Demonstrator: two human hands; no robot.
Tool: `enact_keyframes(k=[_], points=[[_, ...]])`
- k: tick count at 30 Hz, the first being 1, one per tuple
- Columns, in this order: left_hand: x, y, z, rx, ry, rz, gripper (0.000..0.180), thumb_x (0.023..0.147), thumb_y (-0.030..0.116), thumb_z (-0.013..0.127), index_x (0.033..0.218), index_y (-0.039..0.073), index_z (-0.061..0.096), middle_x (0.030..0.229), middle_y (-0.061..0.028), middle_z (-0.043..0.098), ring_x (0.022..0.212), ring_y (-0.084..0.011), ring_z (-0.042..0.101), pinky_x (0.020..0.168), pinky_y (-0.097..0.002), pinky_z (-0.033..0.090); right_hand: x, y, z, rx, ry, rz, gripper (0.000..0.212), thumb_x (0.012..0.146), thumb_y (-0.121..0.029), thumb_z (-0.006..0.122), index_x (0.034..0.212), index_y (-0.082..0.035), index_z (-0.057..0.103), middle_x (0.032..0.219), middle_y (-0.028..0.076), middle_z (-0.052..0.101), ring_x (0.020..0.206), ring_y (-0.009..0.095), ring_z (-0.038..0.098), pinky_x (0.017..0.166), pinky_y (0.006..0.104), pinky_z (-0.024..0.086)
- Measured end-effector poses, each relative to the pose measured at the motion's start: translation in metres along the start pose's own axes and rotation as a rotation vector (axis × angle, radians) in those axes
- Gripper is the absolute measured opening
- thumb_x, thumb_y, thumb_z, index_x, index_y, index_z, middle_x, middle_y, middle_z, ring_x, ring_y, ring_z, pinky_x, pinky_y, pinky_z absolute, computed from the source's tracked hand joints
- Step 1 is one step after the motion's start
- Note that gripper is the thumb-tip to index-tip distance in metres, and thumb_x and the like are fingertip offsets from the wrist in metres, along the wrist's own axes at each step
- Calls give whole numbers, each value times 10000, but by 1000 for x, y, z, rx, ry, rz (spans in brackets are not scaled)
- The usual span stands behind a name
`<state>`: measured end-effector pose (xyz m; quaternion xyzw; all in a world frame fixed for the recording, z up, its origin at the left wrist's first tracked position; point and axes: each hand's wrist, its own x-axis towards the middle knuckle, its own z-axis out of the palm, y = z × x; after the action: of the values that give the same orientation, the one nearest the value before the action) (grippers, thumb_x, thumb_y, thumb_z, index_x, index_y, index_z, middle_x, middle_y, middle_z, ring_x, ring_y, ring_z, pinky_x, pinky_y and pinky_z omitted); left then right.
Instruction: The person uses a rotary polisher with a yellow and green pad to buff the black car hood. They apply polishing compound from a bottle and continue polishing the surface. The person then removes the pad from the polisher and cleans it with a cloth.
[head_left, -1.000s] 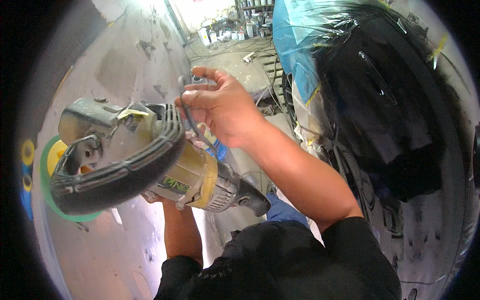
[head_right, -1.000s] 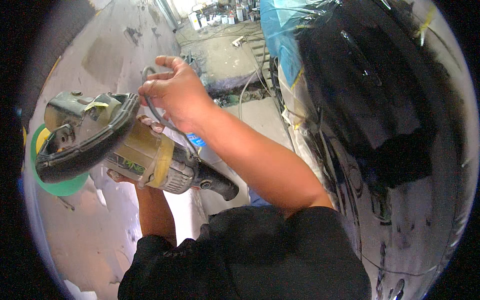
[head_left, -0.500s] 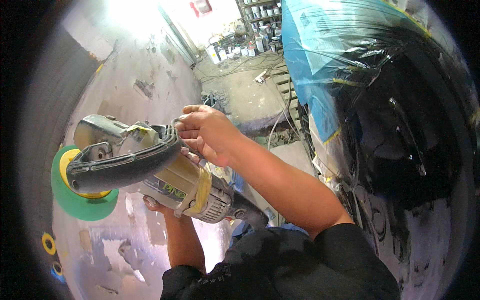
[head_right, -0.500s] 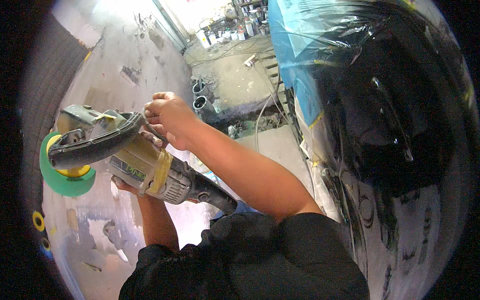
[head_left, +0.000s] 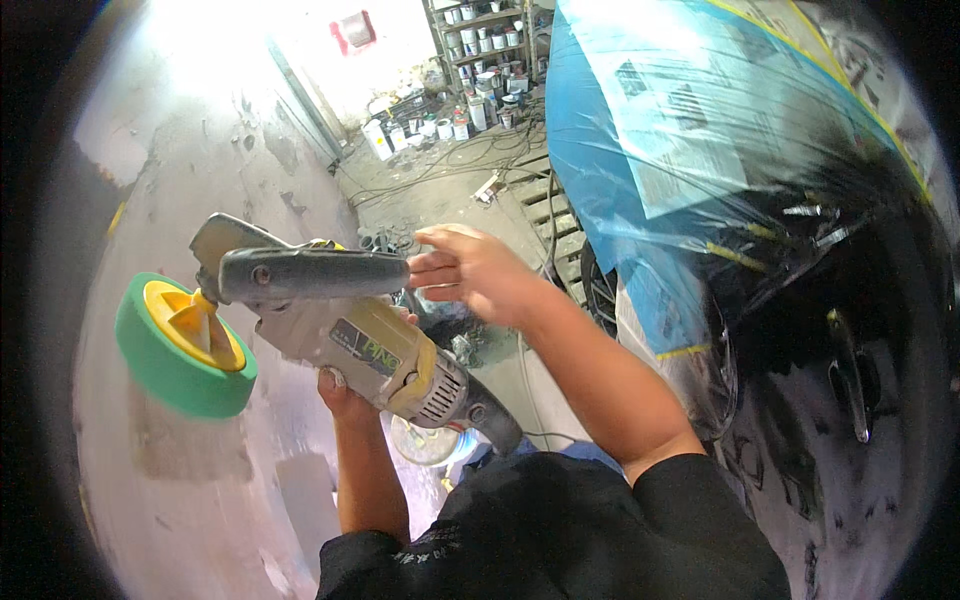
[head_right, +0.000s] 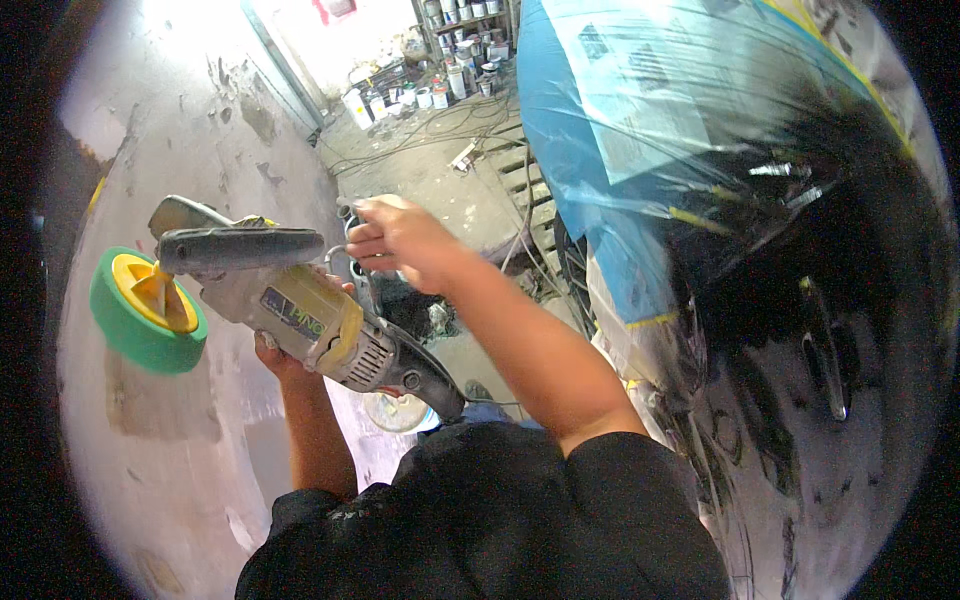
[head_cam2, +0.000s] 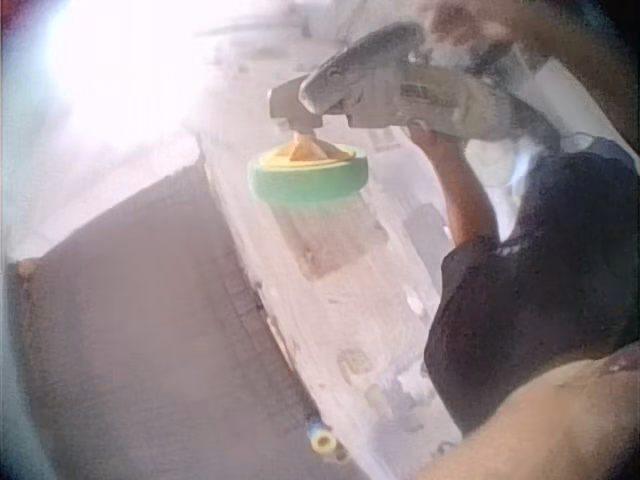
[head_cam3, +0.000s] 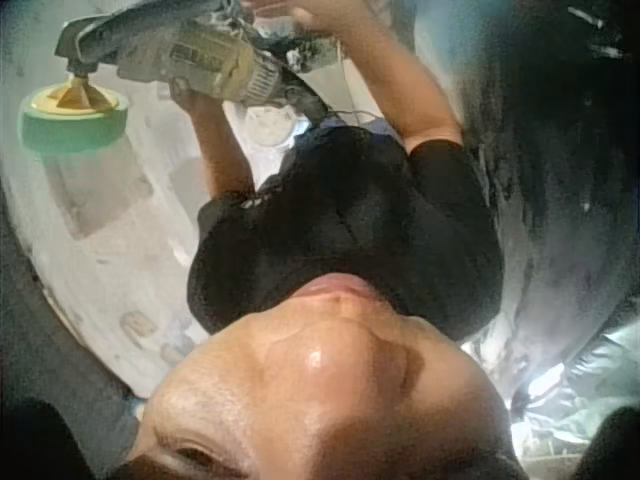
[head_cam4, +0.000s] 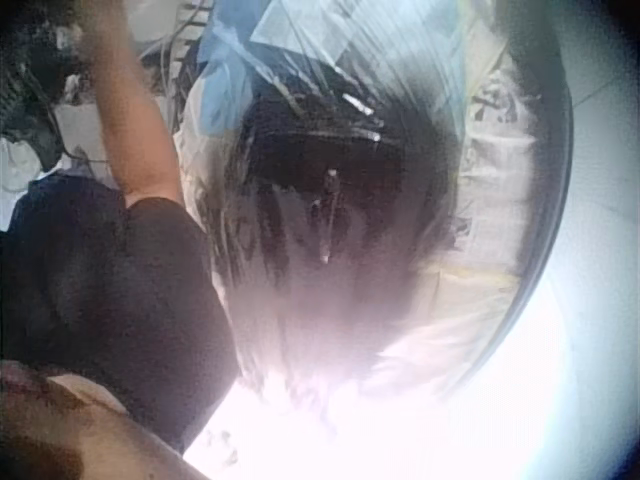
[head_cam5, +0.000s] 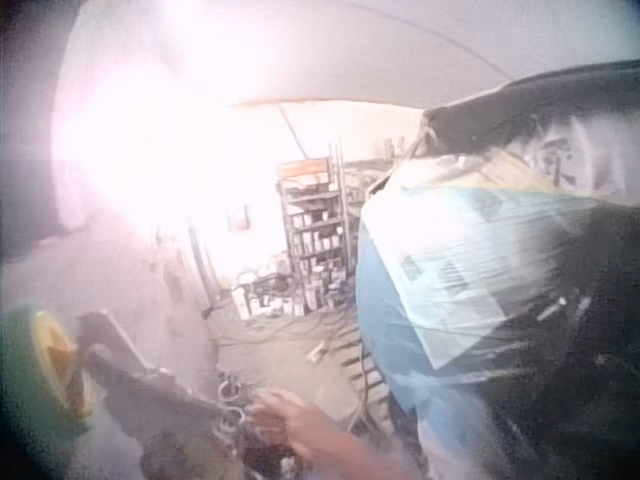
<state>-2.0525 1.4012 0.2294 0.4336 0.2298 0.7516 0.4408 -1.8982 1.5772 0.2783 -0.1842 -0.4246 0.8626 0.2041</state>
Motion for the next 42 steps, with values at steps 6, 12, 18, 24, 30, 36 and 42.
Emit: enact_keyframes(k=[6, 12, 18, 24, 30, 36, 42], points=[[83, 12, -66, -167, 9, 65, 949, 822, 566, 693, 1535, 48, 340, 1423, -253, 498, 1288, -448, 512, 1120, -665, 340, 13, 45, -162, 50, 322, 81, 414, 1001, -356, 625, 1297, -83, 531, 1150, 109, 676, 1061, 242, 660, 909, 418, 529], [175, 23, -131, -171, 20, 184, 952, 829, 586, 687, 1550, 85, 318, 1450, -257, 461, 1314, -449, 477, 1143, -659, 316, -86, 261, -385, 446, 888, 315, 301, 1002, -283, 560, 1160, -27, 560, 1008, 121, 676, 884, 250, 668, 736, 397, 556], [277, 45, -163, -22, -6, 364, 954, 828, 596, 668, 1560, 102, 306, 1450, -254, 445, 1313, -429, 477, 1151, -636, 324, -78, 303, -392, 14, 1068, 895, 192, 963, -211, 576, 1058, -46, 601, 799, 135, 650, 653, 276, 651, 543, 430, 525], [382, 54, -186, 79, -106, 414, 1047, 776, 636, 724, 1564, 111, 278, 1460, -246, 410, 1349, -402, 439, 1198, -602, 275, 17, 268, -447, -49, 993, 655, 88, 893, -155, 622, 946, -86, 629, 740, 78, 601, 615, 215, 598, 479, 385, 472], [467, 43, -260, 196, -1, 489, 1175, 682, 648, 812, 1538, 44, 279, 1421, -202, 423, 1313, -361, 456, 1191, -526, 297, 205, 172, -486, -303, 976, 626, 317, 923, -143, 620, 1225, -59, 574, 922, 66, 636, 729, 189, 629, 590, 340, 531], [573, 19, -372, 129, -25, 478, 1051, 740, 617, 730, 1536, 73, 310, 1425, -212, 442, 1309, -370, 467, 1177, -547, 303, 356, 112, -490, -378, 977, 700, 343, 946, -186, 621, 1262, -64, 572, 991, 55, 649, 802, 169, 638, 667, 354, 543], [673, -4, -487, -50, -51, 403, 1071, 719, 577, 791, 1542, 87, 313, 1404, -222, 448, 1321, -362, 445, 1200, -542, 272, 434, 63, -500, -343, 984, 815, 191, 946, -190, 625, 1103, -89, 588, 892, 24, 632, 749, 160, 632, 657, 336, 535]])
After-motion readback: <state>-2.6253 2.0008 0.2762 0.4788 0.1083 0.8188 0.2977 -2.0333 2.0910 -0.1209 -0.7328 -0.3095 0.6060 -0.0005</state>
